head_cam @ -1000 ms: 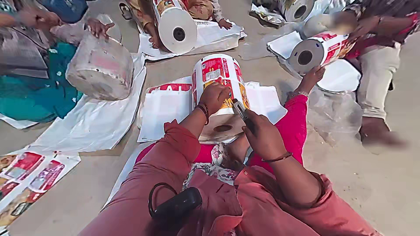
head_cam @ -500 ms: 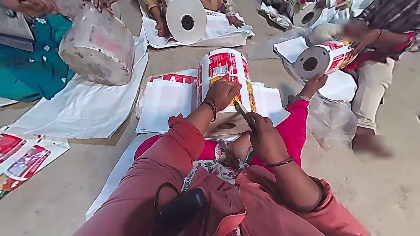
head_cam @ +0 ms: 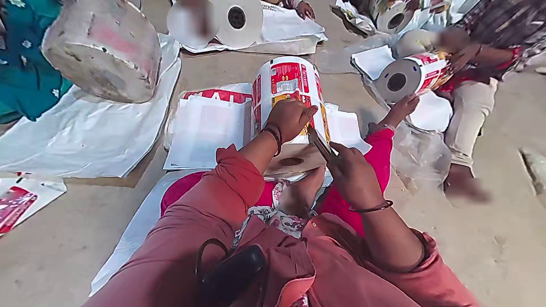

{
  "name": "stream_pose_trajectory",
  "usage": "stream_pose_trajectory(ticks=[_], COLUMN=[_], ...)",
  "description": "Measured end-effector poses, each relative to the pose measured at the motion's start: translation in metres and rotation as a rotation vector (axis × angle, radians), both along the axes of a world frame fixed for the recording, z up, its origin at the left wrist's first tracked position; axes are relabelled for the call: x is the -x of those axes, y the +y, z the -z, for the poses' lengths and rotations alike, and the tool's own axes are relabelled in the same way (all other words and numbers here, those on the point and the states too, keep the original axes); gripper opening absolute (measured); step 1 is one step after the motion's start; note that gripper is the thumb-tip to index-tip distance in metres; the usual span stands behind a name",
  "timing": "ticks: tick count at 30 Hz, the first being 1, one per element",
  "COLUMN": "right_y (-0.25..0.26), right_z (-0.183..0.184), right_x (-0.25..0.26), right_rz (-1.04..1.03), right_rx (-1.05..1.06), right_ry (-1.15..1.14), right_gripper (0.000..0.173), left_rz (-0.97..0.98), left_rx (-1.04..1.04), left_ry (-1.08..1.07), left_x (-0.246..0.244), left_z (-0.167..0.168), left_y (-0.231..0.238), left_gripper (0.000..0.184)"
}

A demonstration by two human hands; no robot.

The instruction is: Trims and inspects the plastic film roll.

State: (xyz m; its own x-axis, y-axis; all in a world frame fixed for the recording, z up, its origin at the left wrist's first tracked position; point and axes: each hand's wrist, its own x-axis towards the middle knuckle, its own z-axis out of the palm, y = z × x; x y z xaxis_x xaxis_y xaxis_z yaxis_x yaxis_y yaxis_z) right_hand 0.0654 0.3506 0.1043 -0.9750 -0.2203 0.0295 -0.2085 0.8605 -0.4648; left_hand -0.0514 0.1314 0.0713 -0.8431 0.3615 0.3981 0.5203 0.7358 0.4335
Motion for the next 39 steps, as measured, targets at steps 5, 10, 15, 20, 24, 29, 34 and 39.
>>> stream_pose_trajectory(ticks=[5, 10, 15, 20, 24, 29, 34, 39], right_y=[-0.002, 0.006, 0.007, 0.017, 0.023, 0.039, 0.058, 0.063], right_z=[-0.001, 0.011, 0.031, 0.046, 0.055, 0.062, 0.077, 0.082], right_x=[0.003, 0.014, 0.019, 0.021, 0.02, 0.018, 0.016, 0.01], right_rz=[-0.023, 0.006, 0.109, 0.091, 0.032, -0.11, -0.124, -0.142], right_rx=[0.093, 0.057, 0.498, 1.028, 1.193, 1.449, 1.564, 1.661], right_ry=[-0.116, -0.29, -0.402, -0.648, -0.756, -0.769, -0.683, -0.708], right_gripper=[0.049, 0.043, 0.027, 0.037, 0.041, 0.051, 0.048, 0.033], left_rz=[-0.017, 0.003, 0.012, -0.004, -0.011, -0.049, -0.021, -0.024], left_rx=[0.049, 0.046, 0.053, 0.078, 0.078, 0.049, 0.067, 0.102], left_ry=[-0.025, 0.0, -0.018, -0.019, -0.012, -0.028, 0.014, -0.047], left_x=[0.001, 0.003, 0.004, 0.004, 0.006, 0.004, 0.002, 0.002], left_z=[-0.003, -0.001, -0.003, -0.003, -0.001, -0.004, -0.001, -0.006], left_y=[0.004, 0.006, 0.009, 0.01, 0.009, 0.01, 0.011, 0.013], left_gripper=[0.063, 0.066, 0.067, 0.067, 0.067, 0.061, 0.056, 0.055])
